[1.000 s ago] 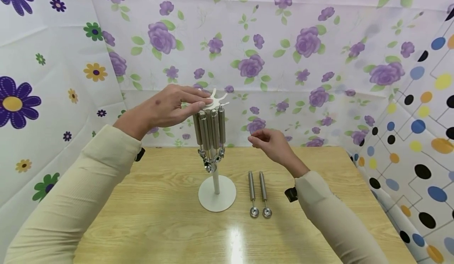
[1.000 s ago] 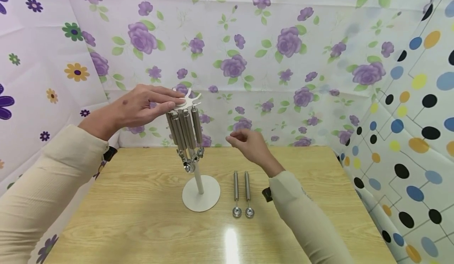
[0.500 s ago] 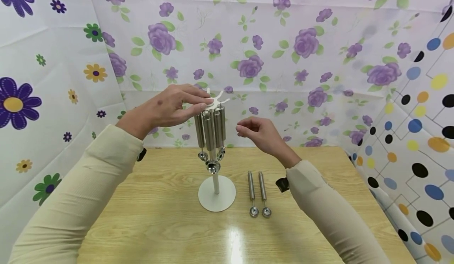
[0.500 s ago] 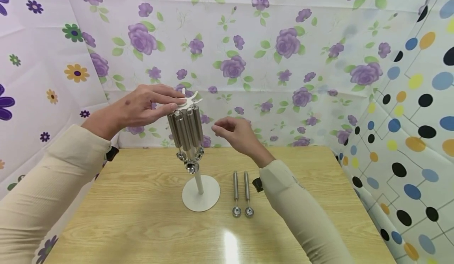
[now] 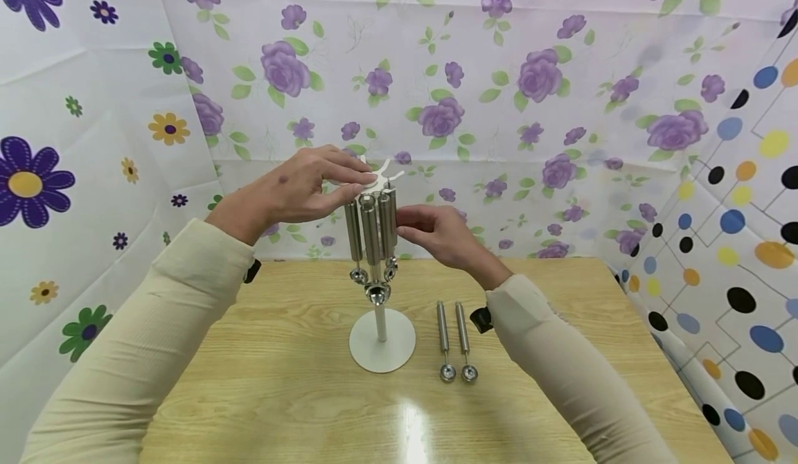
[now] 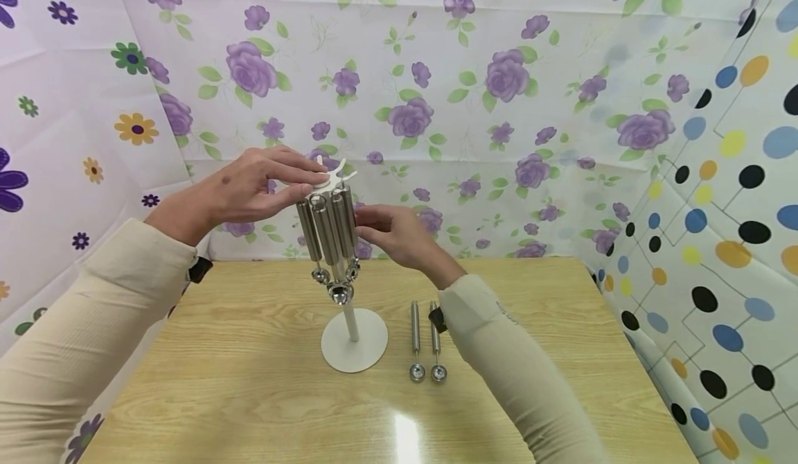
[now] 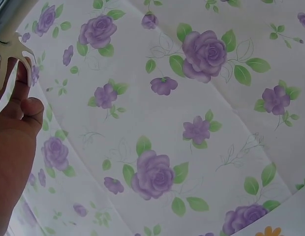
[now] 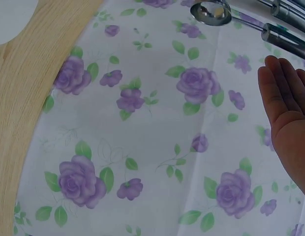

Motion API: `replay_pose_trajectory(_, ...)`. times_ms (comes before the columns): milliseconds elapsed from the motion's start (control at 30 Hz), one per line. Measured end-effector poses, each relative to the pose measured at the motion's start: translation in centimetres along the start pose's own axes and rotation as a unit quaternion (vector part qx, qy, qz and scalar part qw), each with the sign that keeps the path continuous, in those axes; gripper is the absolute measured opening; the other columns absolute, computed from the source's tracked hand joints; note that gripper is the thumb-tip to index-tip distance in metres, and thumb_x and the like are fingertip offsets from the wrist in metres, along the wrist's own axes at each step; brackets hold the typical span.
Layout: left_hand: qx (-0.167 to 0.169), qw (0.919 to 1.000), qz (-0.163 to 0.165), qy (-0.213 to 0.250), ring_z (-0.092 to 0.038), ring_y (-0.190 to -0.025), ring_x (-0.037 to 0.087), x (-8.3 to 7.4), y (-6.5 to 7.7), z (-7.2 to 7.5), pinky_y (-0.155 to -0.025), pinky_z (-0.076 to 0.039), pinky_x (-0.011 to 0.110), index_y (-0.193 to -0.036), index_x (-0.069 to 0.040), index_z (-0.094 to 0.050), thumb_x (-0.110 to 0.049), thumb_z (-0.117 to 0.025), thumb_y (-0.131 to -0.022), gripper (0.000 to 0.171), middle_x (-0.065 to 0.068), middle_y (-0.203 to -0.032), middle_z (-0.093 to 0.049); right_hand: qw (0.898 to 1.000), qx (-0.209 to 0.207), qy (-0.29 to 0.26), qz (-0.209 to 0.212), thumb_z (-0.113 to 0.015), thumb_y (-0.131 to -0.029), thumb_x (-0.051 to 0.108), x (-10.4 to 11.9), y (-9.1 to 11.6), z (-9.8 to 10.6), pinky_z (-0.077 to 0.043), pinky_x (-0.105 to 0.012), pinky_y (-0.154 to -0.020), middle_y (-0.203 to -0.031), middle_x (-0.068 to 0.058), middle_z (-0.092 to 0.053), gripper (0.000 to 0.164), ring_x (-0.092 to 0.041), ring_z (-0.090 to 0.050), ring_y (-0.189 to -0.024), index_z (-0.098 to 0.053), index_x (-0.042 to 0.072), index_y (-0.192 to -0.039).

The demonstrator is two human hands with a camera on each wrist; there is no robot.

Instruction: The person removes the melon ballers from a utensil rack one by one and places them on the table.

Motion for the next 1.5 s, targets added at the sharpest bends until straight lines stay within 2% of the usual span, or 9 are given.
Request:
replay_pose_trajectory(400, -0.014, 0.9999, 0.000, 0.004, -0.055, -0.123, 0.033, 0.2, -0.1, -0.2, -0.101, -0.042, 0.053, -0.125, -0.004, -0.071, -0.014, -0.064, -0.096, 0.032, 0.015, -0.130, -0.064, 1.000, -0.012, 0.009, 0.012, -0.061, -0.100, 0.008, 0.2, -0.2, -0.7, -0.054, -0.035, -0.089, -0.117, -0.011, -0.070, 0.030, -0.021, -0.068, -0.103, -0.065, 0.001, -0.128)
replay_pose_trajectory(600, -0.013, 0.9998, 0.012, 0.012, -0.055, -0.121, 0.031, 0.2, -0.1, -0.3, -0.098, -0.044, 0.052, -0.125, -0.004, -0.070, -0.016, -0.066, -0.094, 0.034, 0.015, -0.129, -0.064, 0.999, -0.029, 0.029, 0.001, -0.063, -0.099, 0.010, 0.4, 0.2, -0.1, -0.055, -0.035, -0.084, -0.106, -0.007, -0.070, 0.023, -0.019, -0.067, -0.093, -0.066, 0.003, -0.120)
replay_pose_trajectory(733, -0.014, 0.9993, 0.024, 0.026, -0.055, -0.117, 0.031, 0.4, -0.2, -0.3, -0.094, -0.045, 0.051, -0.125, -0.005, -0.071, -0.015, -0.065, -0.094, 0.033, 0.015, -0.128, -0.064, 0.998, -0.046, 0.032, 0.001, -0.065, -0.098, 0.012, 0.6, 0.3, 0.6, -0.055, -0.037, -0.083, -0.101, -0.007, -0.070, 0.021, -0.023, -0.068, -0.091, -0.067, 0.003, -0.116)
replay_pose_trajectory(933, -0.003, 0.9988, 0.036, 0.032, -0.053, -0.119, 0.031, 0.6, 0.0, -0.4, -0.095, -0.044, 0.052, -0.128, -0.005, -0.069, -0.014, -0.058, -0.096, 0.035, 0.014, -0.131, -0.062, 0.996, -0.070, 0.057, -0.004, -0.068, -0.096, 0.012, 0.7, 0.6, 1.6, -0.054, -0.037, -0.083, -0.100, -0.008, -0.070, 0.019, -0.021, -0.068, -0.090, -0.069, 0.003, -0.112)
replay_pose_trajectory(1200, 0.000, 0.9984, 0.048, 0.031, -0.051, -0.118, 0.031, 0.6, 0.1, -0.5, -0.095, -0.042, 0.053, -0.129, -0.006, -0.069, -0.016, -0.057, -0.098, 0.035, 0.014, -0.131, -0.061, 0.995, -0.074, 0.059, -0.013, -0.068, -0.096, 0.013, 0.1, 1.0, 2.2, -0.054, -0.036, -0.080, -0.097, -0.006, -0.069, 0.013, -0.019, -0.066, -0.087, -0.070, 0.005, -0.106)
replay_pose_trajectory(1500, -0.006, 0.9984, 0.050, 0.025, -0.052, -0.116, 0.031, 0.6, 0.2, -0.5, -0.092, -0.043, 0.051, -0.127, -0.006, -0.069, -0.015, -0.059, -0.097, 0.033, 0.014, -0.126, -0.061, 0.995, -0.075, 0.057, -0.025, -0.068, -0.096, 0.013, -0.6, 2.0, 2.6, -0.054, -0.039, -0.082, -0.103, -0.010, -0.069, 0.018, -0.022, -0.067, -0.092, -0.068, 0.002, -0.111)
Point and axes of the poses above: each hand's wrist, its own y-axis away from the middle knuckle, its own z-axis out of the back of the hand, x = y × z, the point moved 7 cm from there along -y, towards the middle knuckle
